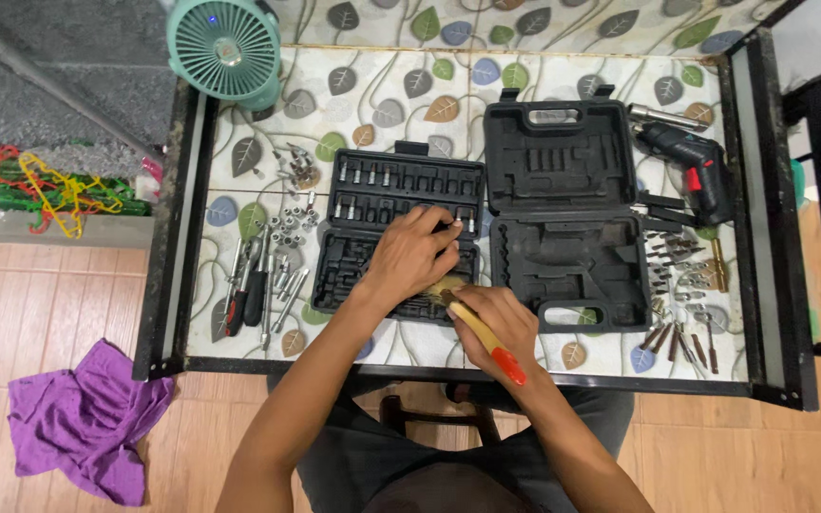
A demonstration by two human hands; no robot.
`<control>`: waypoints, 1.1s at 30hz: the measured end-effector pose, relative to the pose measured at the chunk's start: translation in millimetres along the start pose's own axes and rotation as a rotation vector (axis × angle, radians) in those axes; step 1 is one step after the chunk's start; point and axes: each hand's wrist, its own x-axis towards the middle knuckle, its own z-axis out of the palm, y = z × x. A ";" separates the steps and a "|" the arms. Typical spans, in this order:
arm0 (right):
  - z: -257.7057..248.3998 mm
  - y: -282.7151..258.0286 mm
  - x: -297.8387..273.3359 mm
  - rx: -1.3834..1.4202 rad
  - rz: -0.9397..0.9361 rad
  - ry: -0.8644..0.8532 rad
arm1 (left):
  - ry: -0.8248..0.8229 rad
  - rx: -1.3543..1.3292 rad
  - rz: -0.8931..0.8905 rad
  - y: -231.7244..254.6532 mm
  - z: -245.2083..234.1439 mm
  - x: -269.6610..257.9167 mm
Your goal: The person removes drill bits and sockets from a black plastic toolbox, places them on the table, and then uses a brush to clean the interior compartments. The person continues to brush the case and handle individual bits, placing them back into the slots.
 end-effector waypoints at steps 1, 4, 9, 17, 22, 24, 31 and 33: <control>-0.1 -0.9 0.4 -0.004 0.009 -0.010 | 0.019 -0.040 0.001 -1.0 -0.6 -1.9; -1.4 -4.7 2.0 0.010 0.033 -0.028 | 0.110 -0.142 -0.014 -1.6 -7.8 -15.3; -7.0 -6.9 11.0 0.005 0.038 -0.066 | 0.293 -0.086 -0.159 -10.6 -40.6 -50.8; -3.8 -6.3 25.6 0.037 0.143 -0.045 | 0.548 0.229 -0.446 -88.5 -98.9 -72.4; 0.8 -6.9 28.4 0.048 0.153 -0.037 | 0.547 0.217 -0.440 -116.9 -95.5 -53.3; 1.6 -6.6 28.9 0.043 0.161 -0.043 | 0.502 0.229 -0.458 -122.3 -93.5 -44.6; 1.2 -1.2 27.8 0.014 0.160 -0.046 | 0.384 0.358 -0.567 -116.0 -89.3 -27.5; 0.7 -0.2 27.0 0.009 0.166 -0.048 | 0.401 0.352 -0.555 -110.1 -92.3 -26.7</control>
